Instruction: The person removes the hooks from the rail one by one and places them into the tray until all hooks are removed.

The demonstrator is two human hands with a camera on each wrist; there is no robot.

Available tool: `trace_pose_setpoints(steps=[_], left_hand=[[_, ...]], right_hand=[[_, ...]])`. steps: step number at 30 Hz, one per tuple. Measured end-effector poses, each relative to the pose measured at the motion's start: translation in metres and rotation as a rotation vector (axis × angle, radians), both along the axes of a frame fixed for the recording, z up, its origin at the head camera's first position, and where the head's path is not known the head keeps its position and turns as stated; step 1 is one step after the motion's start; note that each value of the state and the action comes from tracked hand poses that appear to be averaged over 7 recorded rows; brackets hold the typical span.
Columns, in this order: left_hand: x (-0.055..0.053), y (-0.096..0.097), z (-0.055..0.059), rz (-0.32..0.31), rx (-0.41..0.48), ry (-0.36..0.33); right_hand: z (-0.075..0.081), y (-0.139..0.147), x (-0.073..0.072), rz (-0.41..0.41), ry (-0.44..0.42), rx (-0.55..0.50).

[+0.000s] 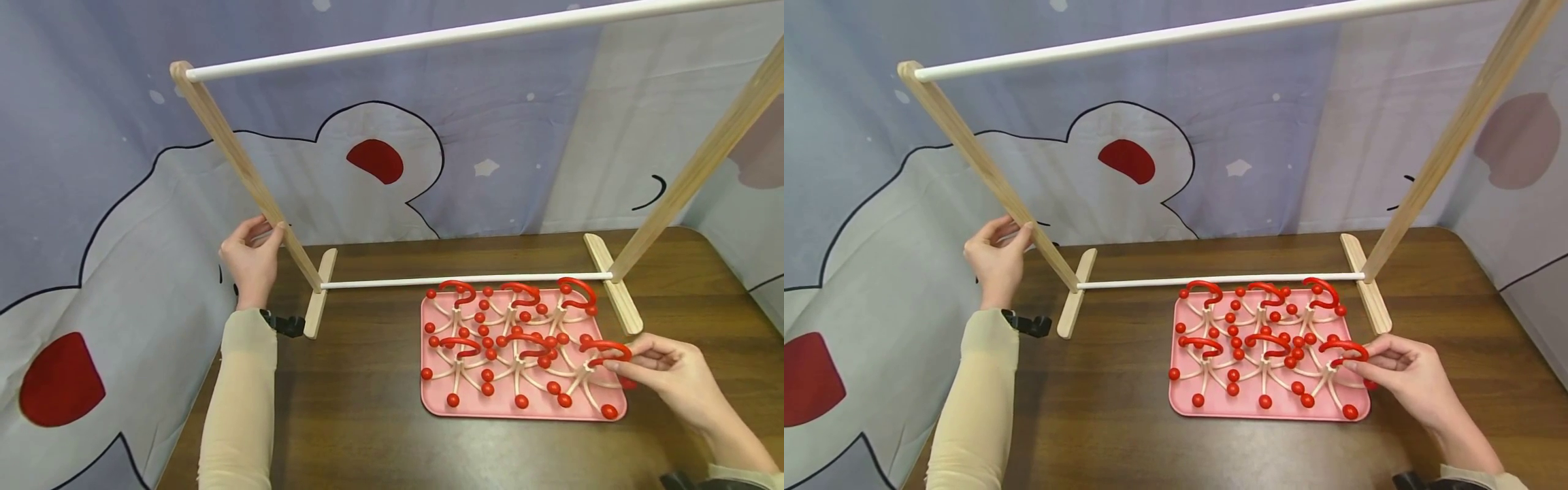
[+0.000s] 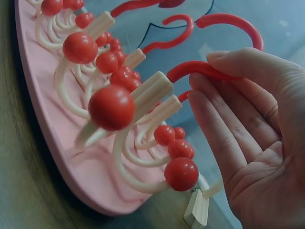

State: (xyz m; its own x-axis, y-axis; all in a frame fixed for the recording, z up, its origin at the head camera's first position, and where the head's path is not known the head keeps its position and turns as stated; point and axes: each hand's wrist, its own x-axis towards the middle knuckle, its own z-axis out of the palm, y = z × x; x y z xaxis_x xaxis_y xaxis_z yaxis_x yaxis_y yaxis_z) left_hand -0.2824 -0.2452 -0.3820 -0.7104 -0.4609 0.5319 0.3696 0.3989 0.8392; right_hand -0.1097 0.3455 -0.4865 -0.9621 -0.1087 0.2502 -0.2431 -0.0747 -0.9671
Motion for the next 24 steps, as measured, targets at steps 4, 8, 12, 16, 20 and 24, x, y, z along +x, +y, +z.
trace_pose_setpoints(steps=[4, 8, 12, 16, 20, 24], left_hand=[[0.000, -0.001, -0.001, 0.001, -0.003, 0.000], [0.001, -0.002, -0.002, -0.001, 0.001, -0.004], [0.003, -0.003, -0.003, 0.000, -0.014, 0.000], [0.005, -0.003, -0.002, 0.008, -0.047, -0.002], [0.011, -0.002, -0.004, -0.001, -0.080, -0.035], [0.023, 0.004, -0.003, -0.002, -0.136, -0.003]], right_hand=[[-0.001, -0.003, -0.001, 0.005, 0.008, 0.008], [-0.001, -0.004, -0.003, 0.006, 0.000, 0.012], [-0.003, -0.004, -0.005, 0.021, -0.004, -0.001], [-0.004, -0.005, -0.005, 0.025, -0.018, -0.006], [0.004, -0.004, -0.003, 0.034, -0.024, 0.078], [0.024, 0.004, -0.003, 0.088, 0.054, 0.115]])
